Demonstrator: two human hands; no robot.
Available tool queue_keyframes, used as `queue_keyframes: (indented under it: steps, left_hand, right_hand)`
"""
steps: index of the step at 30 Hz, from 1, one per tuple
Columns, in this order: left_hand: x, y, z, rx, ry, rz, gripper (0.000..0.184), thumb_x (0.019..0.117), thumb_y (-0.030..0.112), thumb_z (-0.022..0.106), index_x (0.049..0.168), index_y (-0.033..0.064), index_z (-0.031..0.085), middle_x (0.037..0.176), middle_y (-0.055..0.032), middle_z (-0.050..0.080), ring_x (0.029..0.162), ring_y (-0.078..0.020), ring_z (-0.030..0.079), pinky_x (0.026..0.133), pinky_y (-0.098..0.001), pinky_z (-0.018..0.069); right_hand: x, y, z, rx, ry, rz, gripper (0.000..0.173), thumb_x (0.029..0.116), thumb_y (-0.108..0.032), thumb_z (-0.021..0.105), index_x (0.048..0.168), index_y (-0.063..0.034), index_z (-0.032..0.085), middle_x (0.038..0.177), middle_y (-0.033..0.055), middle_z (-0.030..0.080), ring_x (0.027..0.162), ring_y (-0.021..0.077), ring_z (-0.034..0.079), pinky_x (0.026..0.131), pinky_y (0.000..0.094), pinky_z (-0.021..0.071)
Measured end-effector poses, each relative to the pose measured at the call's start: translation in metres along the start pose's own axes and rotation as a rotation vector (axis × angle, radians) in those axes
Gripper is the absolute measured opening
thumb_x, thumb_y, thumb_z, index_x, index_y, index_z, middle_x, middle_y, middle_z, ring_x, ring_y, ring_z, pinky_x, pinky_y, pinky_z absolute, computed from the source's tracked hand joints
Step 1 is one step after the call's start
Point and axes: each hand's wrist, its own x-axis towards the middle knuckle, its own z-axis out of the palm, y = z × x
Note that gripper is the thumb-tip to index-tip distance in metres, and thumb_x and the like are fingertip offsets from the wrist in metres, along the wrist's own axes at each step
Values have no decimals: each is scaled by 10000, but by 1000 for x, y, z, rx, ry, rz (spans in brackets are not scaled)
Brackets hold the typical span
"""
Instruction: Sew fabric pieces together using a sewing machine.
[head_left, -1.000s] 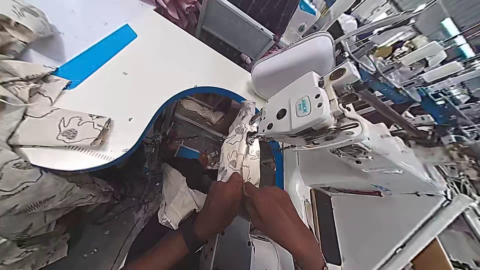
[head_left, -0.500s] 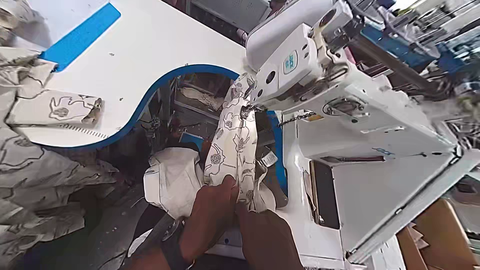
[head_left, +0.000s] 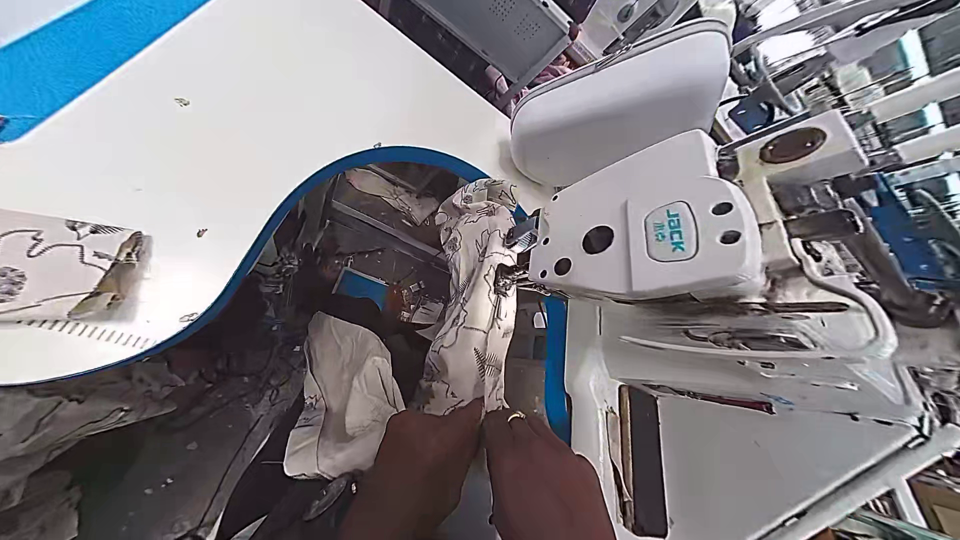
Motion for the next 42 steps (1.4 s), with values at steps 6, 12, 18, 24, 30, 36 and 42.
queue_keyframes:
  steps: [6,12,18,24,30,36,42]
  left_hand:
    - [16,3,-8,-63,-129,-184,345,1003,162,510,1218,2,729,564,-57,585,453,-195,532,467,-381,446]
    - [41,-18,-21,-306,-432,-140,213,965,87,512,837,1,659,592,-51,496,543,-161,474,545,-352,380]
    - [65,-50,-5,-811,-454,-153,291,948,-1,508,672,76,563,585,115,475,536,75,426,513,-135,344]
    - [55,-22,-16,-360,-282,-256,324,1045,162,478,1046,-41,731,697,-45,606,627,-117,542,635,-328,466]
    - [35,-45,-82,109,-361,-194,279,1046,204,536,1043,1,726,833,-168,702,772,-333,686,729,-578,529]
    - [-9,12,-7,229,-67,55,223,939,153,549,791,65,690,514,-69,550,442,-247,589,410,-438,445]
    - [8,-3,7,233,77,122,265,962,178,533,794,98,722,527,-30,563,463,-187,584,422,-361,436]
  right_hand:
    - [-23,44,17,293,-62,-237,124,884,-135,678,826,-47,744,722,125,689,703,338,715,624,515,573]
    - [-5,45,34,436,176,-482,274,987,-230,494,790,-141,662,617,6,570,611,167,599,727,335,492]
    - [19,37,34,355,230,-367,244,949,-192,464,828,-109,659,575,18,527,505,197,588,433,363,439]
    - [4,51,35,408,188,-108,207,939,-165,578,914,-26,730,654,103,651,593,302,674,535,509,525]
    - [-39,104,69,436,-384,34,328,973,-239,668,861,69,694,800,245,677,836,442,673,793,623,491]
    - [-69,16,17,298,53,-382,97,869,-113,693,811,-39,719,629,127,646,580,318,679,511,478,523]
    - [-61,15,9,193,-6,-193,232,958,-187,605,832,-16,697,580,136,614,524,328,665,433,463,490]
